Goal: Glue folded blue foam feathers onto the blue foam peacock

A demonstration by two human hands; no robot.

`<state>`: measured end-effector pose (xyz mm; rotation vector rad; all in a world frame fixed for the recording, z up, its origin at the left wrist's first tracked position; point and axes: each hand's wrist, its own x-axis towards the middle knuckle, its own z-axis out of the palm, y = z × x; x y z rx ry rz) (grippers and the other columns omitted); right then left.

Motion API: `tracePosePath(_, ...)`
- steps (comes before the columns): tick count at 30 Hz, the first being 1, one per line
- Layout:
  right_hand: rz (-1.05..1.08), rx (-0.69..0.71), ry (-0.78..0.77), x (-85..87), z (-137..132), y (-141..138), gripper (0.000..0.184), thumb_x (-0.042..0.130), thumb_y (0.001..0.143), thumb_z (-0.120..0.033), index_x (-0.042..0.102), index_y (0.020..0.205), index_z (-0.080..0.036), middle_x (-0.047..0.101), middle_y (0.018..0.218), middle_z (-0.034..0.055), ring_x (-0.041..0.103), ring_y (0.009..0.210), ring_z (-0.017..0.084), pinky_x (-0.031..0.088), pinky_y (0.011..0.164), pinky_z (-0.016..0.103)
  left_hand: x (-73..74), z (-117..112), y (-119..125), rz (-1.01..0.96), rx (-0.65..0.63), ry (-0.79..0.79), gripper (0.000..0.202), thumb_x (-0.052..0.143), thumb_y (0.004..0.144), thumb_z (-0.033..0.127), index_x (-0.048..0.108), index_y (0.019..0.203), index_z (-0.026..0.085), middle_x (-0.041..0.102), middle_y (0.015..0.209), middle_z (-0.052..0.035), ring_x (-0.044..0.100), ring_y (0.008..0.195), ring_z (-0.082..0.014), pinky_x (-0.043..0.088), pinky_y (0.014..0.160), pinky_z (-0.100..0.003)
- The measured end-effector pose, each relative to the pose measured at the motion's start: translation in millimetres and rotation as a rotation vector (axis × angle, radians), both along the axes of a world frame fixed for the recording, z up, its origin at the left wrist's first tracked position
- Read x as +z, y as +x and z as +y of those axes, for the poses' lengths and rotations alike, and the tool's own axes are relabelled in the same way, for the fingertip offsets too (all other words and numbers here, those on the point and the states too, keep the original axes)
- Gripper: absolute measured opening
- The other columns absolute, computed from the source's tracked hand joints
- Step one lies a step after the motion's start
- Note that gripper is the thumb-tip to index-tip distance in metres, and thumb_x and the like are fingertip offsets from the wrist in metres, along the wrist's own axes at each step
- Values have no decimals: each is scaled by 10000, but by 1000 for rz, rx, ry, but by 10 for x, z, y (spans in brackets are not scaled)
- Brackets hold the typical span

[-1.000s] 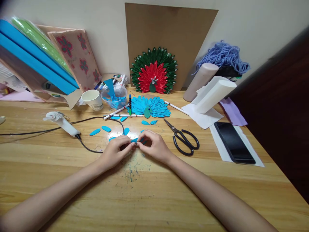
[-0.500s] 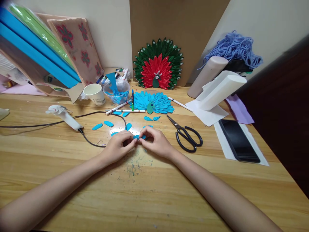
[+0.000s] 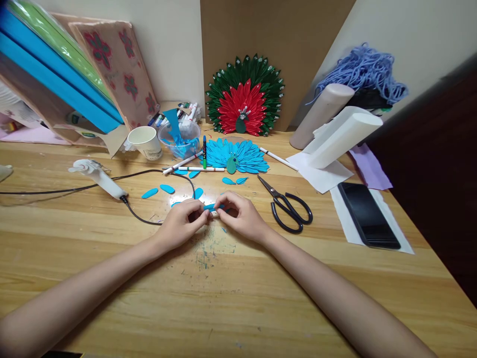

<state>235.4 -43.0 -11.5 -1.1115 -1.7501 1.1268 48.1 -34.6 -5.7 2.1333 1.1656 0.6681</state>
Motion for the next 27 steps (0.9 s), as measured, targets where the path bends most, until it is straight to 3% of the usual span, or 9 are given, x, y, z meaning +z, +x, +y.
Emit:
tracePosePath(12, -93, -53, 174, 57, -17, -25, 94, 644, 787, -293, 648, 804, -200, 611, 767, 25, 559, 680, 133, 438, 585, 257, 27, 17, -13, -24, -18, -37, 264, 436, 879, 277, 550, 670, 165, 522, 650, 3, 471, 646, -129, 347, 599, -250)
tracePosePath(16, -103, -74, 181, 61, -19, -27, 111, 625, 803, -311, 643, 803, -201, 627, 773, 36, 572, 703, 152, 454, 644, 292, 40, 0, -12, -90, 30, -72, 165, 471, 872, 288, 592, 879, 176, 575, 733, -5, 507, 673, -131, 388, 609, -247)
tracePosePath(20, -85, -104, 147, 35, -16, -15, 103, 602, 818, -297, 629, 811, -198, 629, 803, 37, 580, 736, 153, 462, 674, 289, 56, -10, -6, -191, 28, -46, 239, 546, 836, 250, 570, 1068, 203, 590, 918, -38, 547, 769, -131, 447, 679, -248)
tracePosePath(24, -78, -64, 63, 23, -4, -2, 123, 596, 819, -313, 620, 811, -192, 593, 832, 40, 552, 707, 133, 439, 569, 239, 56, -10, -7, -223, -2, 7, 173, 582, 816, 229, 628, 980, 202, 517, 1078, -78, 531, 962, -161, 466, 773, -265)
tracePosePath(27, -68, -43, 59, 34, 5, 4, 122, 609, 806, -312, 619, 797, -191, 554, 876, 45, 535, 720, 126, 431, 550, 224, 44, -11, -12, -222, 6, -13, 144, 567, 829, 236, 644, 945, 200, 497, 1086, -81, 535, 932, -151, 472, 697, -238)
